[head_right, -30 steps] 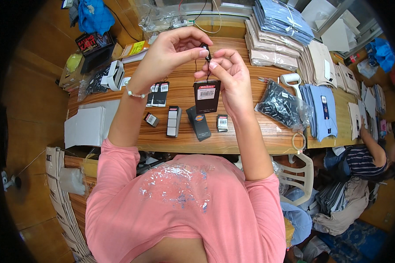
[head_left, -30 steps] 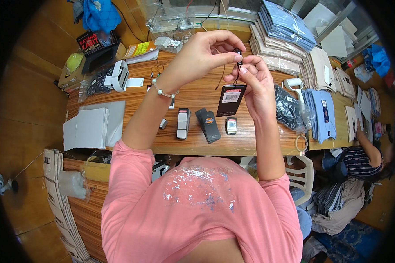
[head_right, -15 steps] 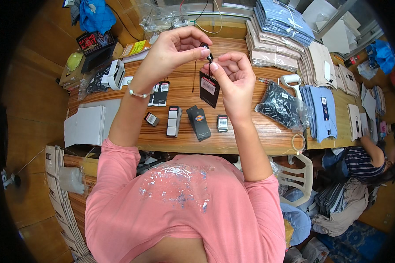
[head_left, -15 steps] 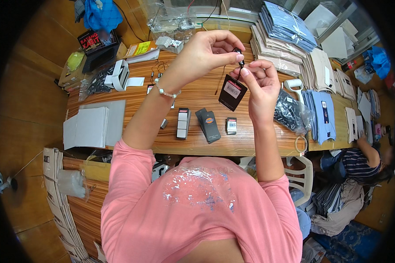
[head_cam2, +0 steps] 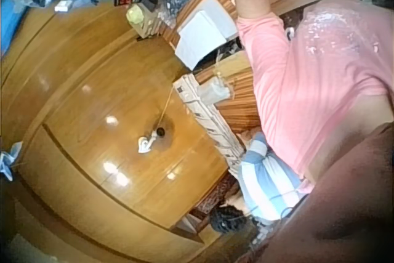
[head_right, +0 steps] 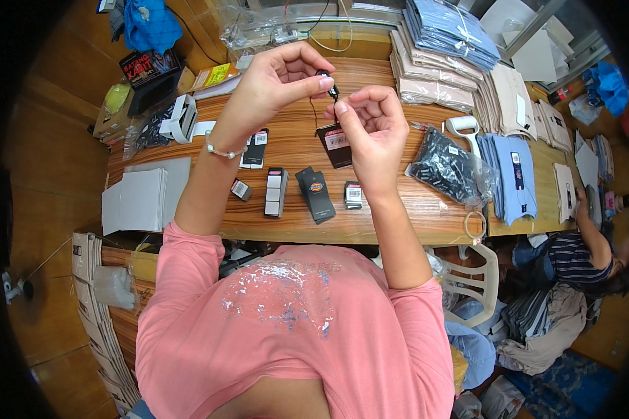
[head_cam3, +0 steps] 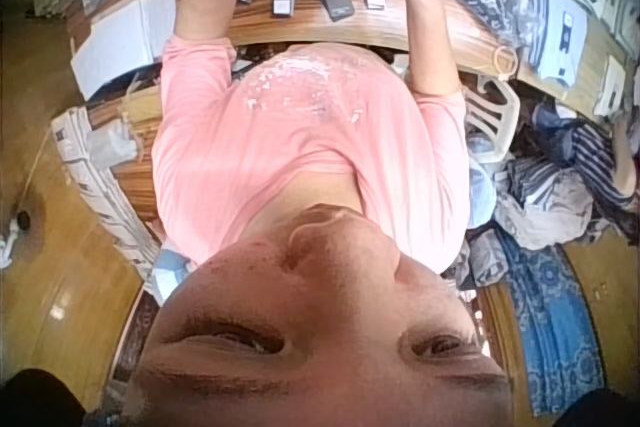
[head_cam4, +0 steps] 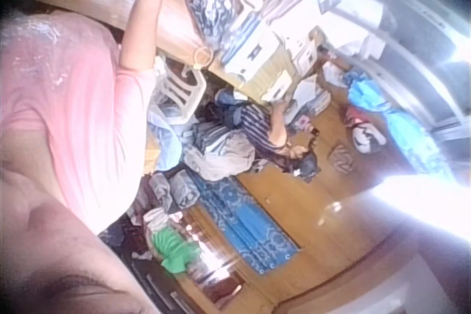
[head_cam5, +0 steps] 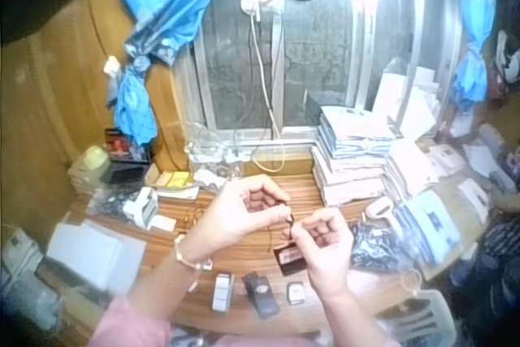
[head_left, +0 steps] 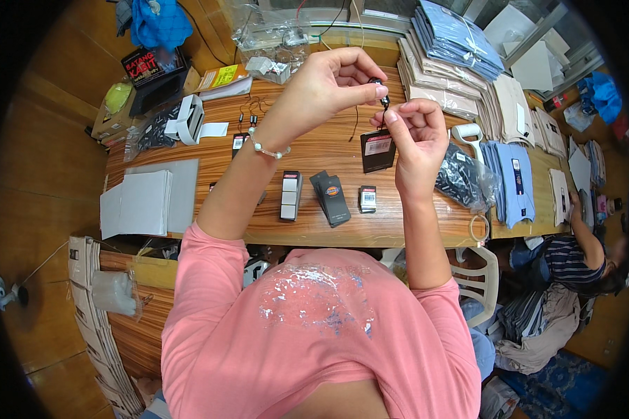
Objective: The person threads plastic fasteners through cardboard labels and attaches them to black fabric items on a wooden desk.
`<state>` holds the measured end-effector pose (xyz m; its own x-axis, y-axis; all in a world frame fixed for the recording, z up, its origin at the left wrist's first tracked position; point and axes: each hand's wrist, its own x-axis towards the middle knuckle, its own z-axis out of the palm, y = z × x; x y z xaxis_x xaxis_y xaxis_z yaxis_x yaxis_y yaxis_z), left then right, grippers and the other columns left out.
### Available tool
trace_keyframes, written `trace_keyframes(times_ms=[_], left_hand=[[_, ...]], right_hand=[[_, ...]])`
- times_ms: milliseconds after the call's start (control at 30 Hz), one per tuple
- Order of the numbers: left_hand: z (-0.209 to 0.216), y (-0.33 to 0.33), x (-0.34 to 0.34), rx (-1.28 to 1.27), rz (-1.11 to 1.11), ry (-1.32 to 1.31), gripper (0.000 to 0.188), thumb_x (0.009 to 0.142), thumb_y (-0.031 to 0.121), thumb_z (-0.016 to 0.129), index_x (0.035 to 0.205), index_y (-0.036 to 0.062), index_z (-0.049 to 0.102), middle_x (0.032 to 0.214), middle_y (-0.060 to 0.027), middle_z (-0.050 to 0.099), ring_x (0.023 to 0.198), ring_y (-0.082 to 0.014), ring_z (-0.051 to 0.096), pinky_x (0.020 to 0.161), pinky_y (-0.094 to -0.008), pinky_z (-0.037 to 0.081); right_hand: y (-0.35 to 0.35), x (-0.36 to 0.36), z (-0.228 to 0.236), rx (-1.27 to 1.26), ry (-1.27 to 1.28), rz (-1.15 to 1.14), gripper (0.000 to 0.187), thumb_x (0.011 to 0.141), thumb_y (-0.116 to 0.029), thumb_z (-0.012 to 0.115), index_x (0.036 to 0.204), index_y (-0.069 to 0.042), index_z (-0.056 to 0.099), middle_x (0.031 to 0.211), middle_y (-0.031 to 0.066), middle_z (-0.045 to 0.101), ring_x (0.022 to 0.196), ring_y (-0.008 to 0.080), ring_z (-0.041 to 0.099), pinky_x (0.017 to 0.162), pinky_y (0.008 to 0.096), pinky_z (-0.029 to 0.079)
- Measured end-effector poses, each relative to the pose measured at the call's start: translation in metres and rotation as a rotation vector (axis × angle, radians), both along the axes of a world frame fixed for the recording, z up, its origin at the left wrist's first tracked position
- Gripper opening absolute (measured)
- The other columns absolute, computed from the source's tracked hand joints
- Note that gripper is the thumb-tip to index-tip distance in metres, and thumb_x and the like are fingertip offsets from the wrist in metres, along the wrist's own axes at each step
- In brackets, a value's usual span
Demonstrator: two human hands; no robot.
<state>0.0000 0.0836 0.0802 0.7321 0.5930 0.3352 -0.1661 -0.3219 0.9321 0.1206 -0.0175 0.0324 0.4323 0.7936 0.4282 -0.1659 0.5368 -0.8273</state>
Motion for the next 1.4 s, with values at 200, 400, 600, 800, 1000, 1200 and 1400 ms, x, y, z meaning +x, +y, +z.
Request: trace_keyframes(times_ms=[200, 400, 600, 800, 1000, 1200, 1400], left_hand=[[-0.002, 0.002, 0.002, -0.012, -0.009, -0.001, 0.016, 0.077, 0.007, 0.065, 0.09, 0.0005, 0.058, 0.083, -0.002, 0.06, 0.077, -0.0074, 0.058, 0.071, -0.021, 0.049], [-0.004, 0.004, 0.001, -0.03, -0.042, 0.029, 0.017, 0.076, 0.006, 0.065, 0.09, 0.0009, 0.058, 0.081, -0.0018, 0.06, 0.076, -0.0072, 0.058, 0.07, -0.02, 0.048], [-0.007, 0.005, 0.003, -0.068, -0.099, 0.044, 0.017, 0.076, 0.006, 0.065, 0.09, -0.0002, 0.057, 0.081, -0.0031, 0.061, 0.076, -0.0074, 0.059, 0.069, -0.0195, 0.048], [-0.01, 0.003, 0.004, -0.116, -0.063, 0.01, 0.016, 0.077, 0.006, 0.064, 0.09, 0.0001, 0.057, 0.079, -0.0037, 0.062, 0.072, -0.0081, 0.059, 0.066, -0.0208, 0.048], [-0.005, 0.001, 0.003, -0.266, -0.183, -0.051, 0.017, 0.078, 0.009, 0.063, 0.091, 0.0003, 0.057, 0.077, -0.0043, 0.061, 0.069, -0.0096, 0.059, 0.064, -0.0224, 0.048], [-0.006, 0.0, 0.003, -0.261, -0.183, -0.033, 0.018, 0.077, 0.01, 0.064, 0.091, 0.0008, 0.058, 0.078, -0.0048, 0.061, 0.068, -0.0099, 0.058, 0.064, -0.0227, 0.049], [-0.002, -0.004, 0.002, -0.15, -0.105, -0.011, 0.017, 0.077, 0.008, 0.064, 0.091, 0.0006, 0.058, 0.08, -0.0039, 0.061, 0.072, -0.009, 0.059, 0.068, -0.0213, 0.049]], right_hand=[[0.001, 0.001, 0.0, -0.012, -0.005, -0.013, 0.014, 0.08, 0.004, 0.055, 0.089, -0.001, 0.045, 0.079, 0.0092, 0.059, 0.073, 0.0126, 0.06, 0.066, 0.0215, 0.048], [0.003, 0.002, 0.0, -0.012, -0.029, -0.009, 0.015, 0.08, 0.005, 0.056, 0.088, -0.002, 0.044, 0.077, 0.008, 0.059, 0.07, 0.0111, 0.059, 0.065, 0.0207, 0.047], [0.0, 0.003, -0.002, -0.043, -0.065, -0.042, 0.019, 0.078, 0.008, 0.055, 0.087, -0.002, 0.042, 0.076, 0.0079, 0.056, 0.07, 0.0144, 0.059, 0.065, 0.0248, 0.048], [0.0, 0.004, -0.002, 0.012, -0.038, 0.005, 0.017, 0.08, 0.005, 0.056, 0.089, -0.002, 0.043, 0.082, 0.0106, 0.059, 0.074, 0.0138, 0.061, 0.068, 0.0226, 0.049], [-0.005, 0.011, -0.001, 0.054, -0.03, 0.125, 0.018, 0.081, 0.005, 0.055, 0.095, 0.0, 0.044, 0.086, 0.0123, 0.06, 0.08, 0.018, 0.062, 0.072, 0.0256, 0.05], [-0.009, 0.018, -0.001, 0.014, -0.102, 0.142, 0.02, 0.079, 0.005, 0.058, 0.094, 0.0, 0.046, 0.087, 0.0114, 0.06, 0.082, 0.0178, 0.061, 0.072, 0.0262, 0.05], [-0.007, 0.012, -0.001, 0.084, -0.292, -0.084, 0.023, 0.075, 0.005, 0.062, 0.093, 0.0, 0.049, 0.086, 0.007, 0.057, 0.082, 0.0138, 0.057, 0.075, 0.0251, 0.046]])
